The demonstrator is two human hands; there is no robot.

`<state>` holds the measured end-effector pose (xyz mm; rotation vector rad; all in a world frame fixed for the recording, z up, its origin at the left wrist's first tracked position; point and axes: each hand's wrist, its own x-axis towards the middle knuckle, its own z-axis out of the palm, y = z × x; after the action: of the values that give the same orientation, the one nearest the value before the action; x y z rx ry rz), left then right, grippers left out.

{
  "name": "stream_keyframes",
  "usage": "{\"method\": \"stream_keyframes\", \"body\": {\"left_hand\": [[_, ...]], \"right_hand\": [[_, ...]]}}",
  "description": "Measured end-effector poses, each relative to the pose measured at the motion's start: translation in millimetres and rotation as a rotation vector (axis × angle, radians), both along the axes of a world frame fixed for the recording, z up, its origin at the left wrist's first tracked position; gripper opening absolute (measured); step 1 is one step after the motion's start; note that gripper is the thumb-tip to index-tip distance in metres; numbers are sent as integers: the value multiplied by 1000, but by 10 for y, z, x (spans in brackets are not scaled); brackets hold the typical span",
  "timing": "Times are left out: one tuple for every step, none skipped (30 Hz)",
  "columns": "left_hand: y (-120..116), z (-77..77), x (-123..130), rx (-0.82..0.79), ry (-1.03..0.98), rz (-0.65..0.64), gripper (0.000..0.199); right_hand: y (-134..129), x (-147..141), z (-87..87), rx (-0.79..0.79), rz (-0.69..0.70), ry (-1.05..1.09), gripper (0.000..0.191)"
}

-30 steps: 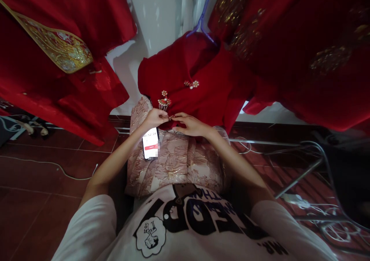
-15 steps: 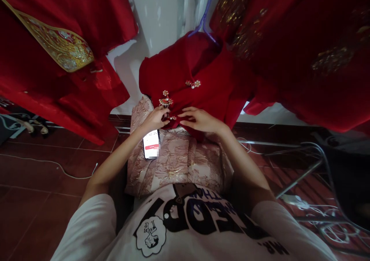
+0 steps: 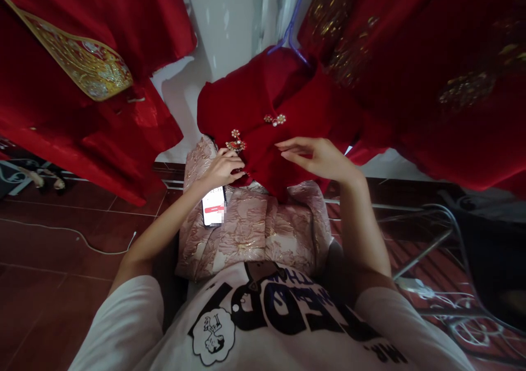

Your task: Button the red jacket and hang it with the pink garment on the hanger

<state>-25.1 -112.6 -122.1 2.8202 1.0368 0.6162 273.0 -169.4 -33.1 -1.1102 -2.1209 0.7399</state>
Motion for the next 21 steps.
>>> {"method": "stream_keyframes", "body": {"left_hand": [[5,3,1,-22,-22,1,18],[12,6,0,-47,-41,1,20],[20,10,-1,-75,-54,-2,22],[29,12,-3,-105,-65,-6,24],[37,13,-5,-135,-78,-10,26],[43,11,-7,-163,-97,-8,26],[46,6,-6,-190,-124,2,25],[45,-3,-2,-216,-162,23,20],[42,-14,4,-246,-209,52,12],[37,-27,14,-286,-267,79,16],[32,-38,26,-337,-340,99,36],[29,-47,39,-401,-425,111,57],[30,-50,52,-480,-520,113,73],[36,-47,63,-563,-621,110,80],[46,-37,71,-638,-726,110,78],[60,-21,75,-699,-824,116,72],[76,0,75,-745,-908,126,65],[93,23,72,-781,-974,134,61],[109,46,68,-813,-1026,140,59],[122,65,64,-849,-1063,142,60],[131,79,62,-889,-1089,140,61]], "right_hand": [[-5,15,11,7,-4,-2,45],[-8,28,18,13,-5,-4,46],[-8,40,22,18,-5,-6,47],[-7,49,24,22,-3,-9,48],[-4,57,23,26,-3,-11,48],[-1,62,22,28,-3,-14,48],[1,66,20,30,-3,-15,48],[4,68,19,30,-3,-17,48],[6,70,18,29,-3,-20,48],[8,72,17,28,-3,-23,49],[10,75,16,26,-4,-25,50],[12,77,15,23,-5,-27,50],[14,80,14,21,-7,-28,51],[15,82,12,18,-8,-30,51],[17,83,10,16,-9,-31,50],[18,83,8,15,-8,-32,49],[19,82,5,13,-7,-33,48],[20,80,2,10,-4,-32,48],[21,78,-2,5,-1,-29,47],[22,75,-5,1,2,-26,47],[24,72,-9,-3,4,-24,46]]}}
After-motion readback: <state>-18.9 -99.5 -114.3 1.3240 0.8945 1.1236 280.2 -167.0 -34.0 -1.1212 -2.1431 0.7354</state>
